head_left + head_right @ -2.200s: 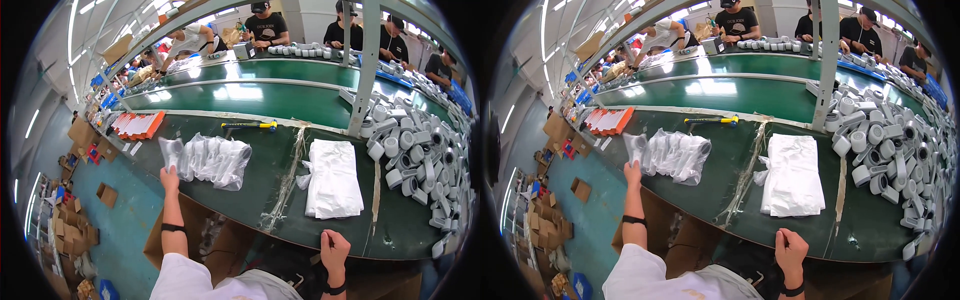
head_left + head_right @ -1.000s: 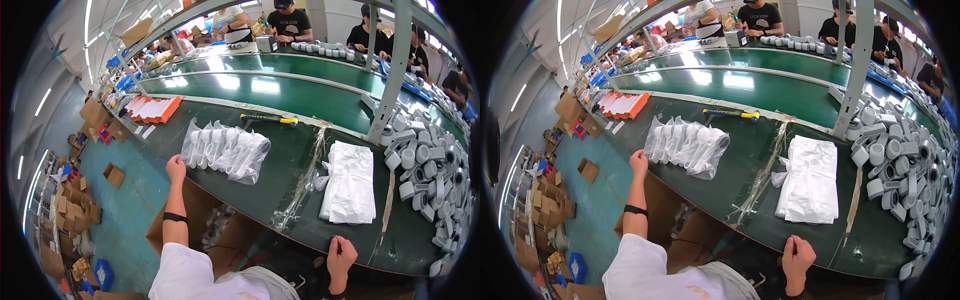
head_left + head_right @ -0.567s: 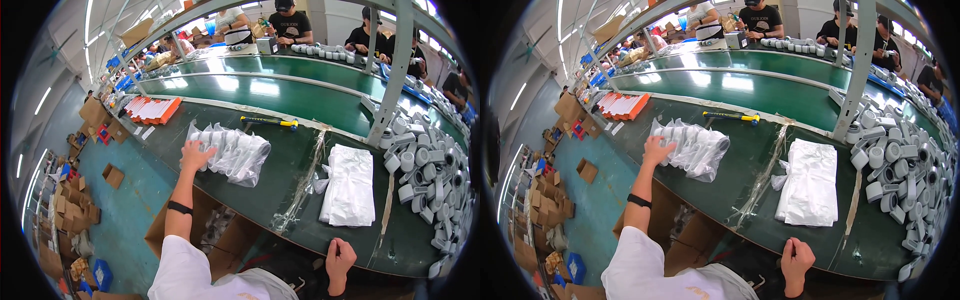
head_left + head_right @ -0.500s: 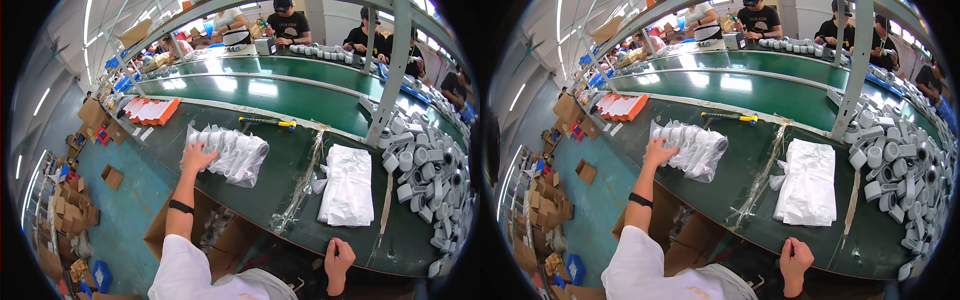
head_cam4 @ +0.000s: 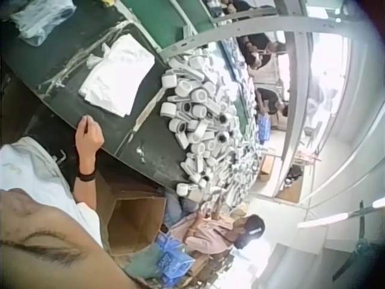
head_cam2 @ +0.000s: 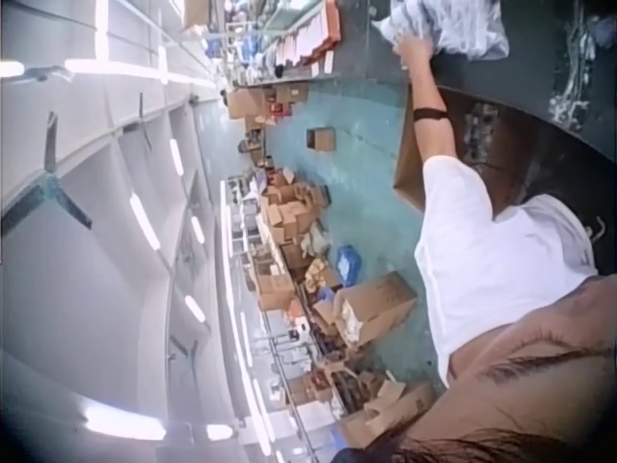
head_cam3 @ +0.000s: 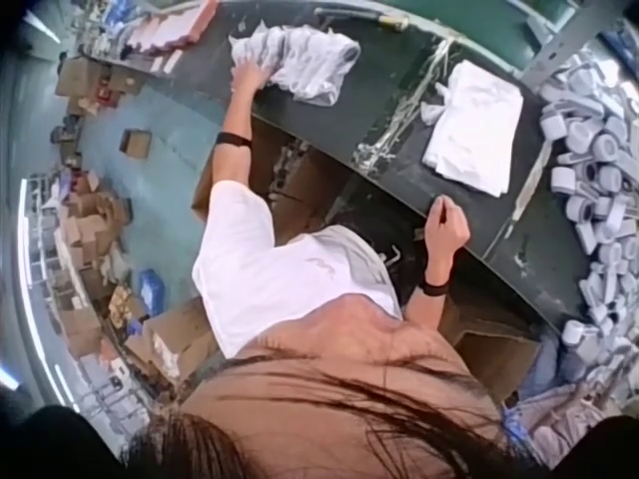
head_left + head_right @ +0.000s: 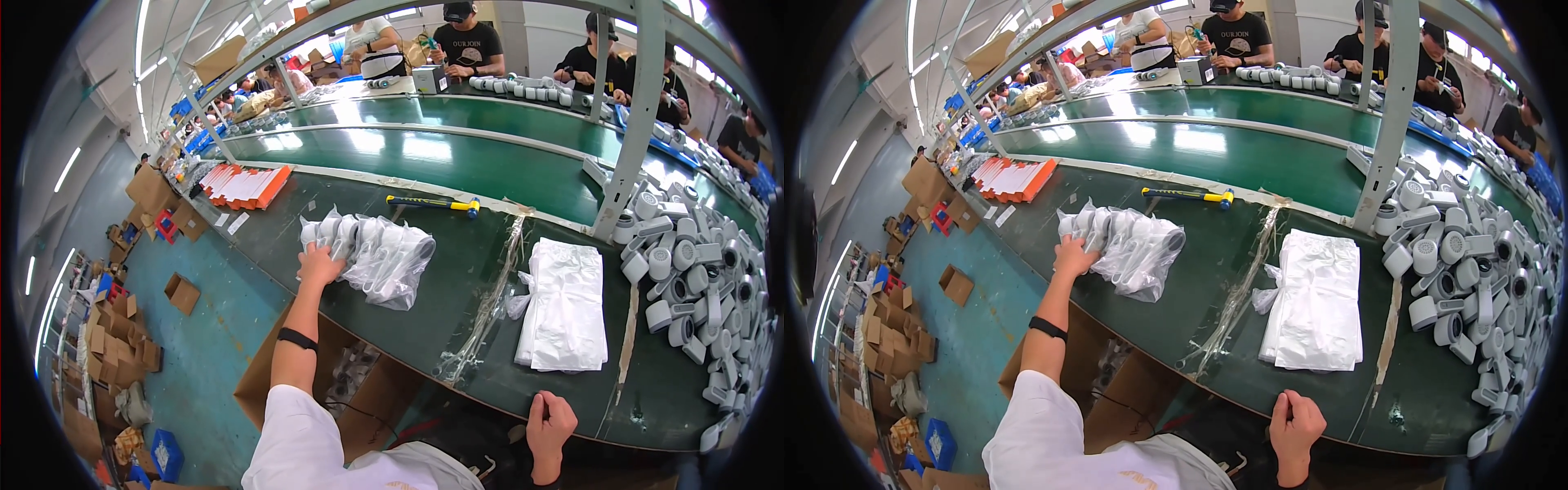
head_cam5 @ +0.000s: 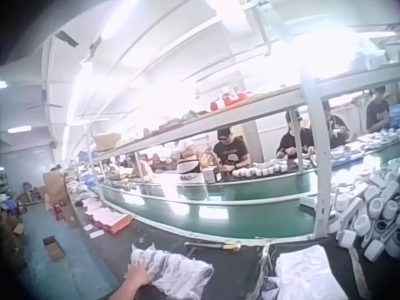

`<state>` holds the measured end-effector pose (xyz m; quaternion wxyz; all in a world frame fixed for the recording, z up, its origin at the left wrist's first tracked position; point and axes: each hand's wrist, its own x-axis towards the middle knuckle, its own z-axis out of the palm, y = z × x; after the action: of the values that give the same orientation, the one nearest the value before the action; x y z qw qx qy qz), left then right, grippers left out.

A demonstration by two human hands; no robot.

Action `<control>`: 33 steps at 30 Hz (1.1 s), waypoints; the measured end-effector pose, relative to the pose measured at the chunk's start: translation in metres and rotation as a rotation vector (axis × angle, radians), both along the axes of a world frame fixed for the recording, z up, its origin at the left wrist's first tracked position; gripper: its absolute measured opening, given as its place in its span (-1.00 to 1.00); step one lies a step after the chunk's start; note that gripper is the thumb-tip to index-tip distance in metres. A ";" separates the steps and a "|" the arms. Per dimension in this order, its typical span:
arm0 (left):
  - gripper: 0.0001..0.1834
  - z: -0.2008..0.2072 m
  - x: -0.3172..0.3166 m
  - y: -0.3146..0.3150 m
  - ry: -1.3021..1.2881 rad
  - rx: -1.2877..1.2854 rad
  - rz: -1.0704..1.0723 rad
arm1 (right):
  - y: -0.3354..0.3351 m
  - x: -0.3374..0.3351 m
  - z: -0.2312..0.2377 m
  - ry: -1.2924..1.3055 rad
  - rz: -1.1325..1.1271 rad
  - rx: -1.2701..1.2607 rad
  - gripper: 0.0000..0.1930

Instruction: The person packages small fans by hand, picking up a fan and a plastic bag, sliding the fan into the bag, and placing the bagged fan into a cardboard box.

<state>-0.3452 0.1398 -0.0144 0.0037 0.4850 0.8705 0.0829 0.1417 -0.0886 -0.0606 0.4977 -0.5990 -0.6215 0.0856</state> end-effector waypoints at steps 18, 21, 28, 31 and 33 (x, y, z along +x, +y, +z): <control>-0.44 0.001 -0.004 0.000 -0.017 0.076 0.020 | -0.001 -0.003 -0.002 -0.050 -0.010 -0.018 -0.95; -0.47 0.000 -0.007 -0.001 -0.012 0.119 0.017 | -0.002 -0.001 -0.002 -0.058 -0.015 -0.026 -0.96; -0.48 -0.011 -0.042 -0.032 0.037 0.261 0.098 | -0.001 -0.002 -0.004 -0.094 -0.035 -0.079 -0.95; -0.46 -0.009 -0.062 -0.064 0.106 0.415 0.092 | 0.001 -0.004 -0.005 -0.107 -0.045 -0.125 -0.93; -0.46 -0.013 -0.085 -0.106 0.163 0.490 0.101 | -0.001 -0.005 -0.007 -0.120 -0.061 -0.133 -0.90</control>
<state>-0.4298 0.0339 -0.0274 -0.1881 0.4324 0.8450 0.2522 0.1365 -0.0891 -0.0671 0.4212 -0.6533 -0.6246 0.0754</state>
